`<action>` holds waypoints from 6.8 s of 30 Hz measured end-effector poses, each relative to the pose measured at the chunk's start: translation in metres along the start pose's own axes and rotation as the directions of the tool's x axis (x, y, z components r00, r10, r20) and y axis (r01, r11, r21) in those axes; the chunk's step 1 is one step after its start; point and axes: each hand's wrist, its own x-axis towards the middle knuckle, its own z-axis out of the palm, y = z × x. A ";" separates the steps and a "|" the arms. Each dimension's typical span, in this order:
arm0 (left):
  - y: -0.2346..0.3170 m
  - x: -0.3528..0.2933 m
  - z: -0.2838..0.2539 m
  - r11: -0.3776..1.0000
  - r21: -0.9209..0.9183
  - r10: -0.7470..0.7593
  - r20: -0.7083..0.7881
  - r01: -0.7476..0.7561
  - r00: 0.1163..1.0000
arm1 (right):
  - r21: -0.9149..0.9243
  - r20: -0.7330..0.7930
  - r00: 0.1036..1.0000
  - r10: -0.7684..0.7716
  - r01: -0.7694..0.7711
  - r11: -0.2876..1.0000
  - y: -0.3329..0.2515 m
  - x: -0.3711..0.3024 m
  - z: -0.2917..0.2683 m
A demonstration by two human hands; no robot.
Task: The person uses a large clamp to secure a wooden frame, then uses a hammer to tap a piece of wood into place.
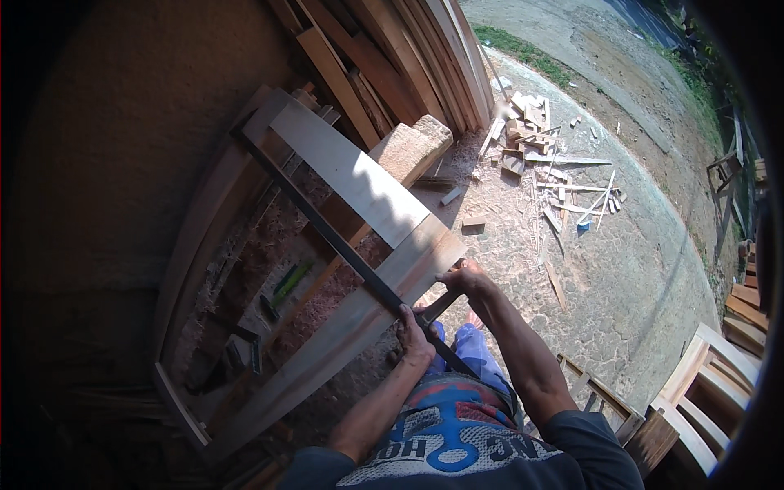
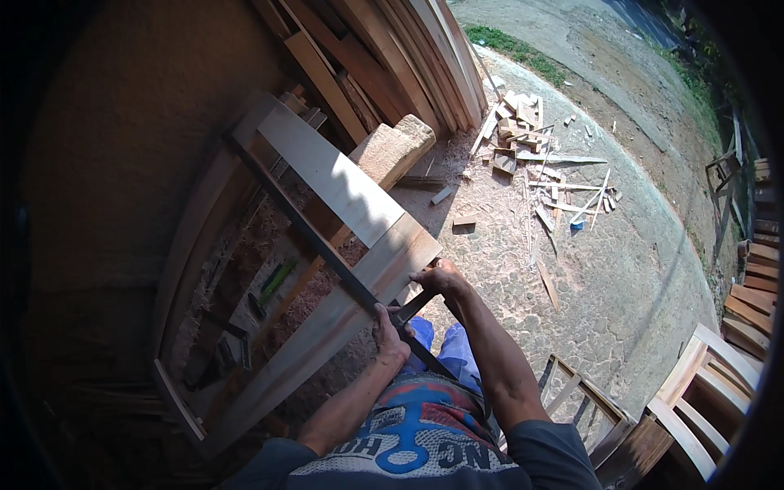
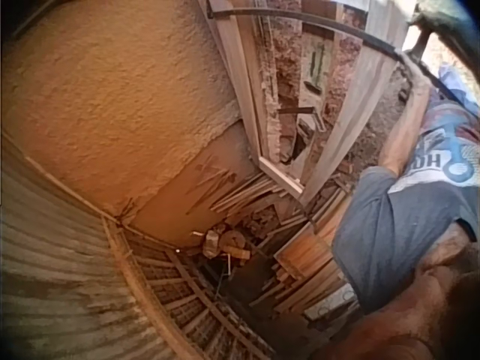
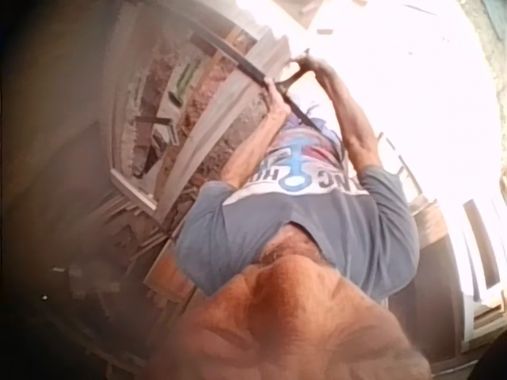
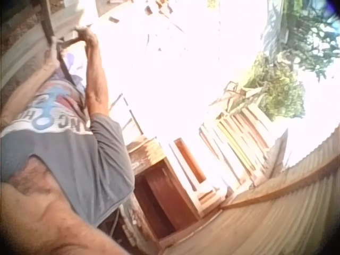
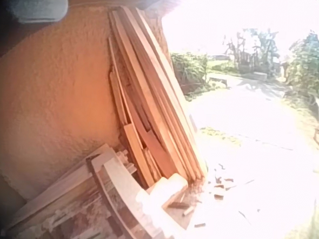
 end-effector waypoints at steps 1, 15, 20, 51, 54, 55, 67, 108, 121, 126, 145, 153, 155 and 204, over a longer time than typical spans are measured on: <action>0.000 0.000 0.000 1.000 -0.005 0.000 -0.009 0.000 1.000 | -0.013 0.001 1.000 0.013 -0.013 1.000 0.003 0.005 -0.004; 0.105 -0.017 0.044 -0.493 0.680 0.062 0.650 -0.543 0.758 | -0.548 0.132 0.961 -0.243 0.275 0.790 0.032 -0.037 -0.037; 0.094 0.039 0.130 -0.548 -0.359 -0.358 0.917 -0.756 -0.177 | -0.289 0.378 0.886 0.267 -0.161 0.944 0.022 -0.076 -0.048; 0.057 0.095 0.160 -0.292 -0.628 -0.781 0.592 -0.722 -0.199 | -0.615 0.086 0.996 0.028 0.031 0.788 0.040 -0.073 -0.046; 0.052 0.097 0.159 -0.280 -0.634 -0.743 0.619 -0.721 -0.255 | -0.549 0.056 0.998 0.030 0.006 0.836 0.045 -0.076 -0.045; 0.050 0.094 0.160 -0.286 -0.629 -0.762 0.607 -0.723 -0.226 | -0.547 0.050 0.999 0.009 0.020 0.837 0.047 -0.077 -0.044; 0.062 0.095 0.156 -0.312 -0.603 -0.669 0.688 -0.734 -0.280 | -0.697 0.044 0.986 -0.161 0.146 0.702 0.064 -0.065 -0.049; 0.555 0.425 0.054 -0.195 0.814 0.785 0.464 -0.548 0.410 | -0.400 0.885 0.453 0.110 0.859 -0.320 -0.016 0.196 0.358; 0.563 0.412 0.046 -0.244 0.795 0.720 0.532 -0.555 0.445 | -0.823 0.490 0.821 0.292 0.326 0.465 -0.204 0.134 0.300; 0.561 0.412 0.048 -0.288 0.797 0.747 0.534 -0.531 0.396 | -0.746 0.219 0.913 -0.345 0.384 0.543 -0.293 0.214 0.305; 0.565 0.410 0.049 -0.240 0.785 0.753 0.522 -0.571 0.401 | -0.885 0.325 0.704 -0.631 0.462 0.059 -0.380 0.411 0.390; 0.563 0.411 0.048 -0.218 0.783 0.740 0.522 -0.583 0.424 | -0.892 0.377 0.691 -0.617 0.451 -0.039 -0.378 0.409 0.385; 0.562 0.416 0.042 -0.258 0.797 0.760 0.516 -0.546 0.395 | -0.907 0.279 0.752 -0.598 0.410 0.092 -0.383 0.395 0.404; 0.411 0.173 -0.181 0.487 0.467 0.842 -0.026 -0.738 0.540 | -0.491 0.841 0.528 0.123 0.838 -0.237 -0.037 0.160 0.361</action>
